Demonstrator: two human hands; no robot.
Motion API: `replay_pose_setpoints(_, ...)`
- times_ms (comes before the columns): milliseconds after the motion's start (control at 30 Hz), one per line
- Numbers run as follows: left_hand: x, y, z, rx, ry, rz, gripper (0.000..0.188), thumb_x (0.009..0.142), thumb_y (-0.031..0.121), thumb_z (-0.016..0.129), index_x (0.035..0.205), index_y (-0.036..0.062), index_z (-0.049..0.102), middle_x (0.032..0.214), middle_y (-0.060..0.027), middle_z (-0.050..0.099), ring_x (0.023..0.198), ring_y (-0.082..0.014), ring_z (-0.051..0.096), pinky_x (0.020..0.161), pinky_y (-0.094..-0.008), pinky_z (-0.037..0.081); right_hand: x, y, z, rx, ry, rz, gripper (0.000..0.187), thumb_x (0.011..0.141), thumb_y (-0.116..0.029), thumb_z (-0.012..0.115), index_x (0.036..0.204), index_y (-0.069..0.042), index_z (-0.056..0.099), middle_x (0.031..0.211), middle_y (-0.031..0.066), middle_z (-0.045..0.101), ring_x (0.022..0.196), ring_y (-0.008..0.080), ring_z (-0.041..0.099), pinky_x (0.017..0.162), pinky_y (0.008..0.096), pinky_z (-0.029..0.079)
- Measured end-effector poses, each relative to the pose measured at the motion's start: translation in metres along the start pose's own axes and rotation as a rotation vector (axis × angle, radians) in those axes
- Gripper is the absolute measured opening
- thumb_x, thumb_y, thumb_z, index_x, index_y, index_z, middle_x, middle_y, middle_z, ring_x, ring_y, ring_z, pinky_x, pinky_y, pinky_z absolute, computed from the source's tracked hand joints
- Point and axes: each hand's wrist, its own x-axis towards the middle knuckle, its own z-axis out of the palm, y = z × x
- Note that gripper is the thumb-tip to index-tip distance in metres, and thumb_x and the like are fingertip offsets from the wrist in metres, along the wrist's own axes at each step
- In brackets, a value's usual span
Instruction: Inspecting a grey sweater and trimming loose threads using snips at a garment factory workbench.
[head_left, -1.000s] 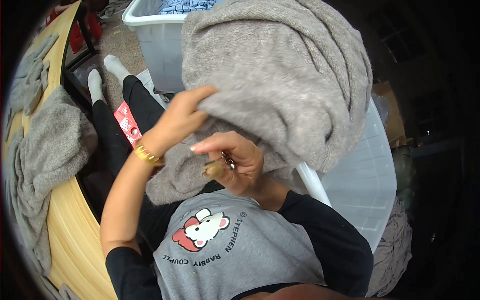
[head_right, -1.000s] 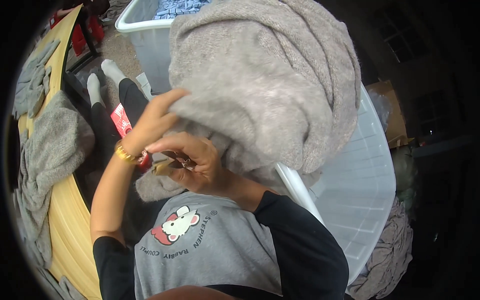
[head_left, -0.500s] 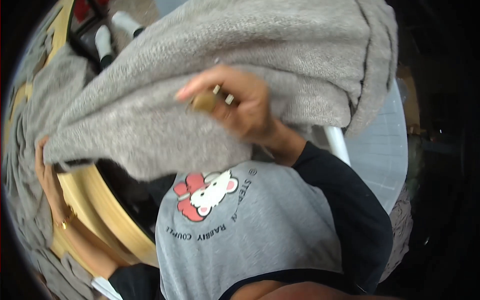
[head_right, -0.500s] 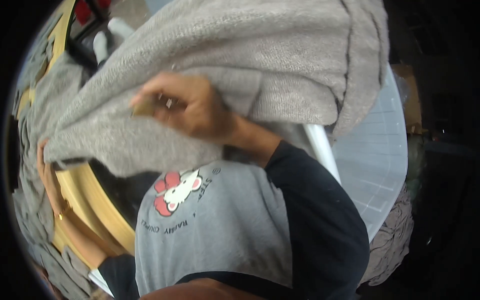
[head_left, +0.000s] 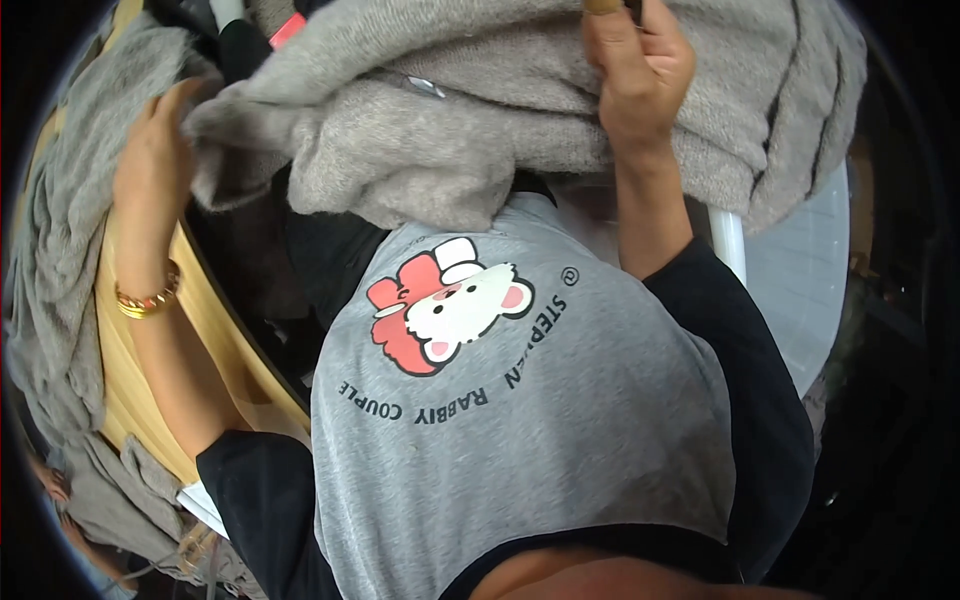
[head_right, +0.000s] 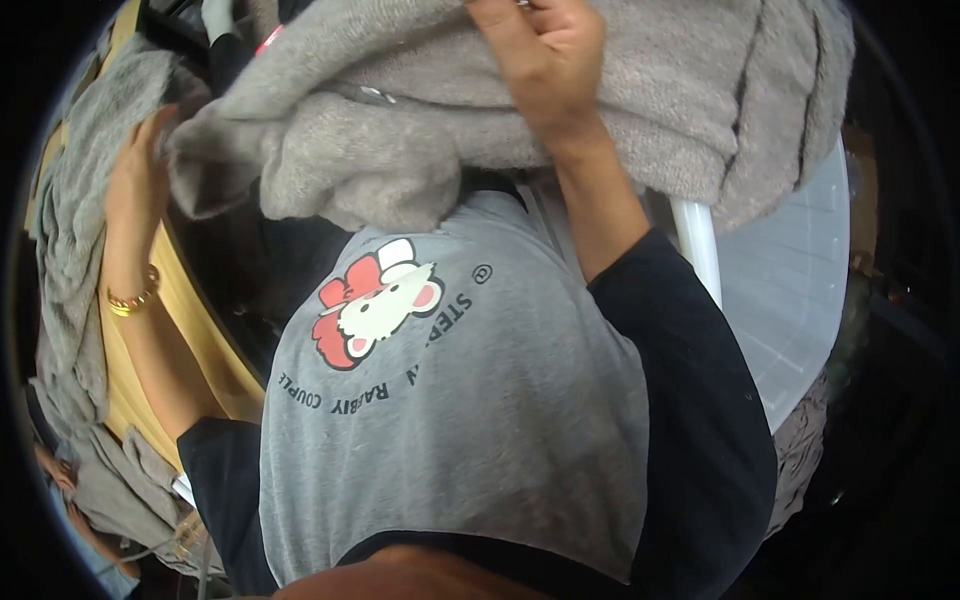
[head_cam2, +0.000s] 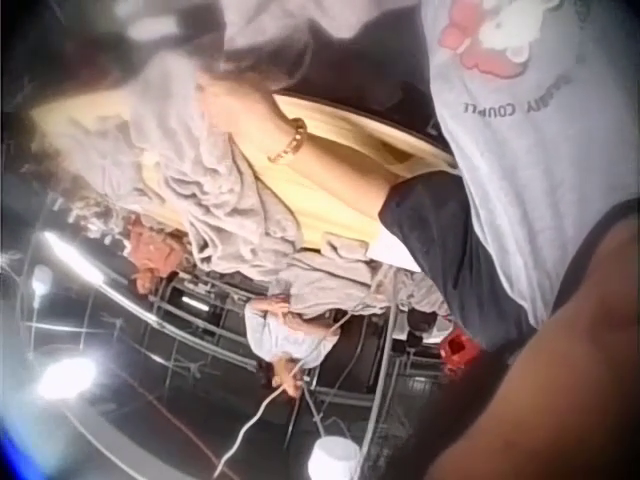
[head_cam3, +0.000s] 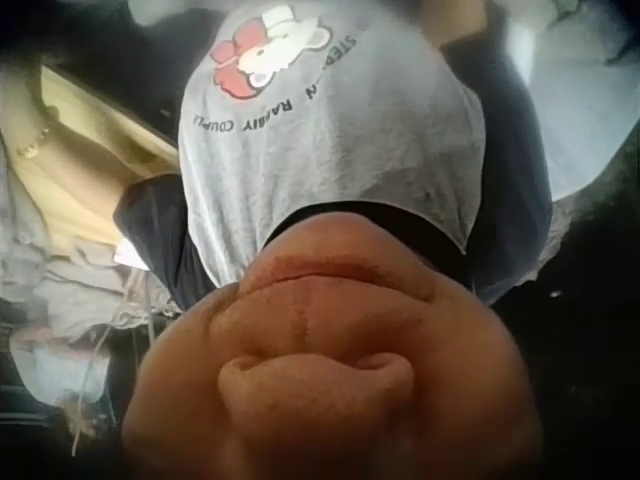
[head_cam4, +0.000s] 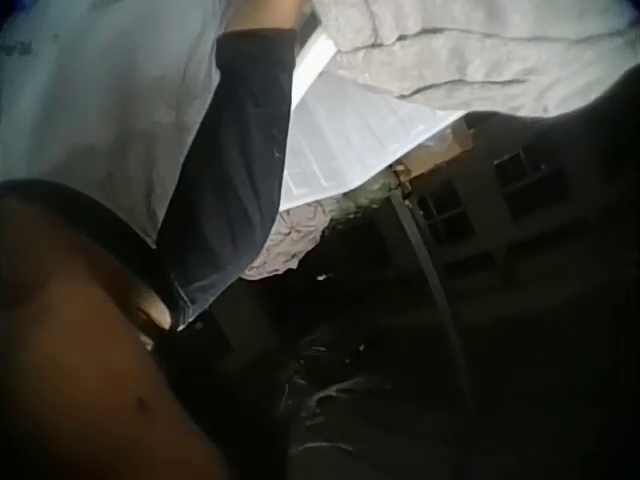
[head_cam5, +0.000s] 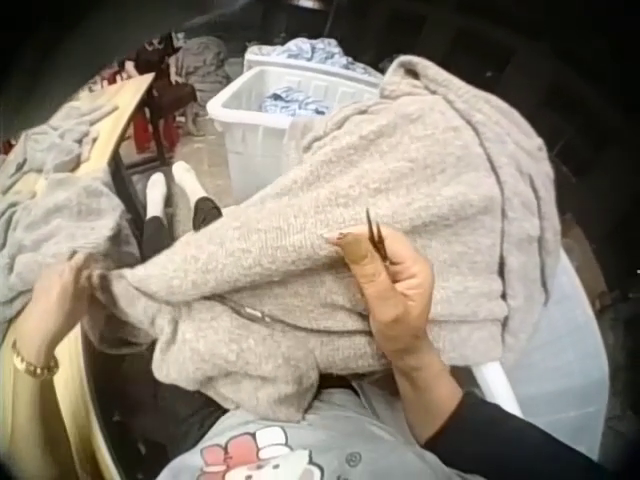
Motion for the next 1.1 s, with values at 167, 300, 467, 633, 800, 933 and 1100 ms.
replay_pose_setpoints(167, 0.019, 0.158, 0.002, -0.481, -0.069, 0.518, 0.041, 0.079, -0.005, 0.063, 0.119, 0.0040, 0.063, 0.118, -0.0169, 0.064, 0.111, -0.0386, 0.060, 0.095, -0.0440, 0.049, 0.007, -0.017, 0.001, 0.220, -0.091, 0.052, 0.017, 0.098, -0.012, 0.068, 0.109, 0.000, 0.070, 0.084, -0.0006, 0.065, 0.071, 0.0032, 0.055, 0.059, 0.0188, 0.043)
replay_pose_setpoints(300, 0.035, 0.254, 0.031, -0.640, 0.056, 0.660, 0.043, 0.082, 0.009, 0.066, 0.125, 0.0076, 0.061, 0.131, -0.0139, 0.057, 0.122, -0.0372, 0.054, 0.112, -0.0495, 0.038, 0.010, -0.037, -0.002, 0.067, -0.065, -0.201, 0.021, 0.103, -0.017, 0.060, 0.105, 0.001, 0.070, 0.094, 0.0069, 0.074, 0.074, 0.0029, 0.059, 0.063, 0.0175, 0.046)
replay_pose_setpoints(467, 0.075, 0.306, 0.037, -0.564, 0.321, 0.741, 0.054, 0.087, 0.019, 0.060, 0.140, 0.0121, 0.054, 0.142, -0.0153, 0.051, 0.139, -0.0345, 0.042, 0.118, -0.0558, 0.026, 0.000, -0.080, -0.025, -0.085, 0.031, -0.458, 0.027, 0.095, -0.023, 0.071, 0.100, 0.003, 0.067, 0.086, 0.0113, 0.069, 0.070, 0.0119, 0.059, 0.067, 0.0248, 0.048)
replay_pose_setpoints(633, 0.107, 0.309, 0.023, -0.570, 0.262, 0.782, 0.042, 0.087, 0.018, 0.060, 0.129, 0.0131, 0.063, 0.128, -0.0116, 0.061, 0.127, -0.0295, 0.054, 0.117, -0.0524, 0.030, -0.010, -0.096, -0.034, 0.024, 0.062, -0.340, 0.044, 0.095, -0.039, 0.071, 0.099, 0.005, 0.065, 0.075, 0.0066, 0.061, 0.061, 0.0082, 0.047, 0.058, 0.0239, 0.037)
replay_pose_setpoints(800, 0.101, 0.243, -0.034, -1.241, -0.111, 0.209, 0.031, 0.091, 0.003, 0.047, 0.115, 0.0023, 0.066, 0.097, -0.0047, 0.066, 0.094, -0.0110, 0.061, 0.090, -0.0277, 0.047, -0.008, -0.094, -0.055, -0.051, 0.169, -0.424, 0.045, 0.098, -0.039, 0.067, 0.099, 0.005, 0.063, 0.067, 0.0054, 0.053, 0.055, 0.0080, 0.042, 0.050, 0.0243, 0.031)
replay_pose_setpoints(933, 0.075, 0.155, -0.053, -1.681, 0.009, 0.027, 0.036, 0.091, 0.003, 0.048, 0.125, -0.0031, 0.058, 0.111, -0.0061, 0.065, 0.101, -0.0126, 0.062, 0.090, -0.0260, 0.049, -0.005, -0.092, -0.064, -0.114, 0.343, -0.446, 0.041, 0.101, -0.036, 0.061, 0.103, 0.004, 0.061, 0.059, 0.0006, 0.042, 0.049, 0.0065, 0.034, 0.044, 0.0248, 0.023)
replay_pose_setpoints(1100, 0.017, 0.008, -0.053, -1.871, 0.240, -0.195, 0.048, 0.101, 0.015, 0.052, 0.145, -0.0027, 0.044, 0.133, -0.0157, 0.059, 0.121, -0.0223, 0.060, 0.105, -0.0368, 0.049, 0.006, -0.082, -0.057, -0.221, 0.424, -0.431, 0.036, 0.101, -0.025, 0.060, 0.117, 0.007, 0.060, 0.061, -0.0033, 0.039, 0.053, 0.0028, 0.034, 0.048, 0.0204, 0.024)
